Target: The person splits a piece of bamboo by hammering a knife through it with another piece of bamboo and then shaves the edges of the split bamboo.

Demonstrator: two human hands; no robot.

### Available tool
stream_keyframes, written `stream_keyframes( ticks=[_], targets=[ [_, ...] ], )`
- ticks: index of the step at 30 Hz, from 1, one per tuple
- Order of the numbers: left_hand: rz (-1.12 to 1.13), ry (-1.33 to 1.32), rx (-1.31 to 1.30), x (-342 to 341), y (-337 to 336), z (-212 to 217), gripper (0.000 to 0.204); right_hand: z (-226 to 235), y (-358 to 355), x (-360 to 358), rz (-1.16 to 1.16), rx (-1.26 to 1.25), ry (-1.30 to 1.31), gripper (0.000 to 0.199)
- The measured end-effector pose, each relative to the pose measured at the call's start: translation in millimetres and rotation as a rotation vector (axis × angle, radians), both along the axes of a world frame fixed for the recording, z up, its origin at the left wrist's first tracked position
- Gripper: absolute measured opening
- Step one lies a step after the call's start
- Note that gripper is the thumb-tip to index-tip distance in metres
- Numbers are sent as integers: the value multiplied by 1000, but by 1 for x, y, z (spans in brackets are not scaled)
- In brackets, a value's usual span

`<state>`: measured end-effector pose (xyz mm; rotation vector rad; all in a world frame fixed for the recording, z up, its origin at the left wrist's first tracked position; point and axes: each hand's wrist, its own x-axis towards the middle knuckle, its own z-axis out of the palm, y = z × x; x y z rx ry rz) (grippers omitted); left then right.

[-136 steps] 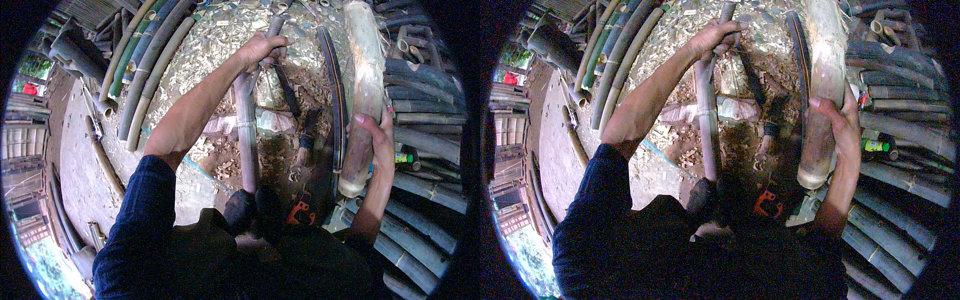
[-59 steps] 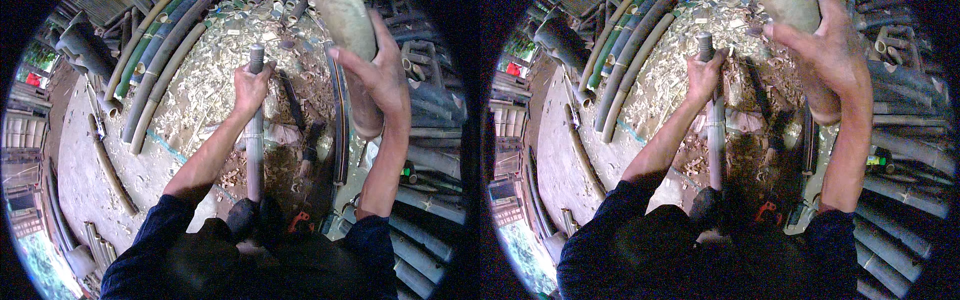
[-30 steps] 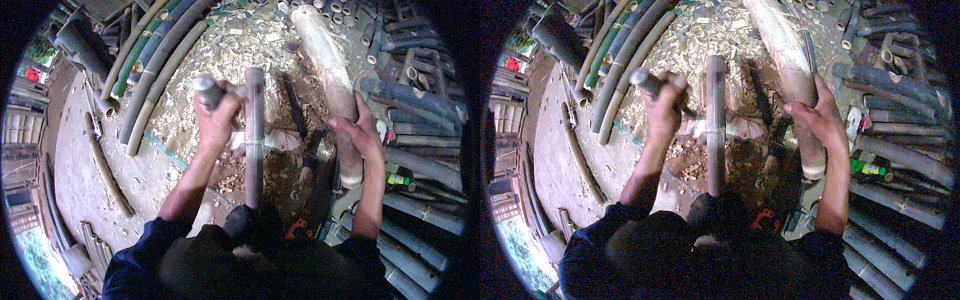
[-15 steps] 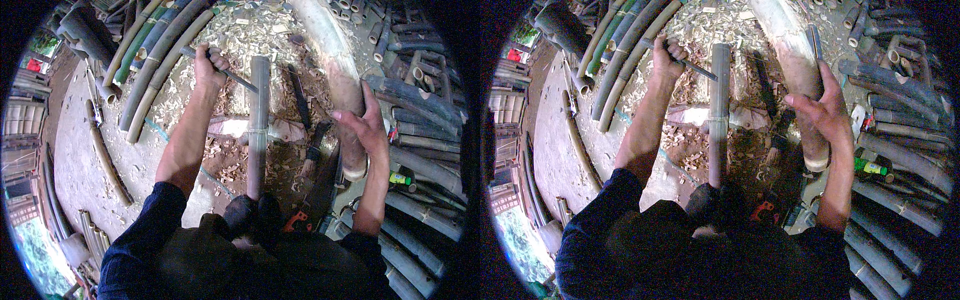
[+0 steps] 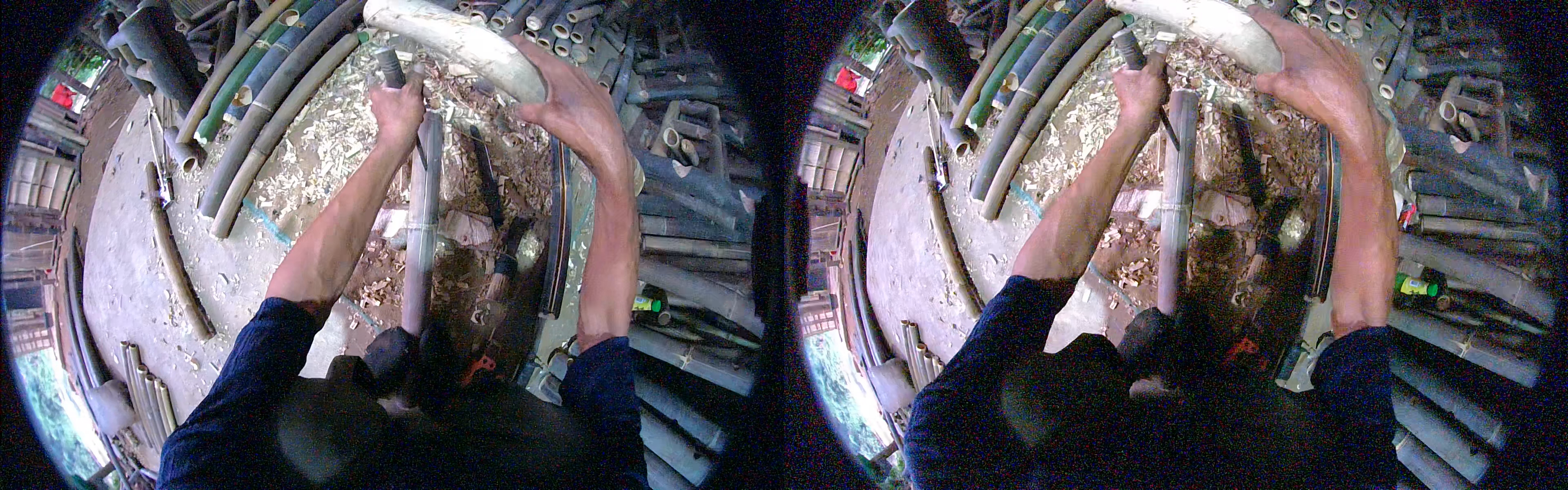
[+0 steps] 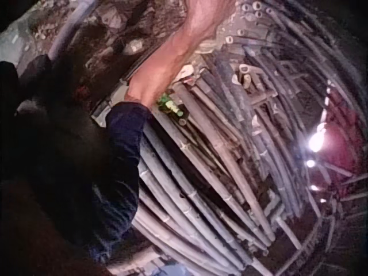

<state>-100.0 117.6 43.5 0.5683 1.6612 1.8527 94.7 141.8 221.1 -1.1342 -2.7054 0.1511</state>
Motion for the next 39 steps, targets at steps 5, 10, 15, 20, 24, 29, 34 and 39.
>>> stream_keyframes(
  ticks=[5, 10, 15, 20, 24, 29, 34, 39],
  targets=[
    [-64, -168, -47, -6, 0, 2, 31, -55, 54, 20, 13, -170, 540, 91],
    [69, -390, 41, -16, -2, -14, 30, -121, 73, 34, -274, -403, 408, 93],
    [30, -118, -73, 4, -3, -2, 27, -107, 53, 22, -172, -388, 527, 91],
    [-35, 153, -226, 30, 5, 18, 33, -10, 45, 15, 109, -213, 429, 84],
    [-12, 66, -132, 19, 18, -13, 33, -4, 46, 21, 189, -166, 287, 82],
    [110, -712, 127, -57, -13, -70, 28, -94, 74, 43, -163, -343, 515, 84],
    [188, -1022, 127, -52, -20, -94, 26, -179, 100, 81, -313, -436, 294, 91],
    [-50, -1024, 353, -57, -28, -105, 25, -225, 105, 77, -345, -471, 165, 95]
  ],
)
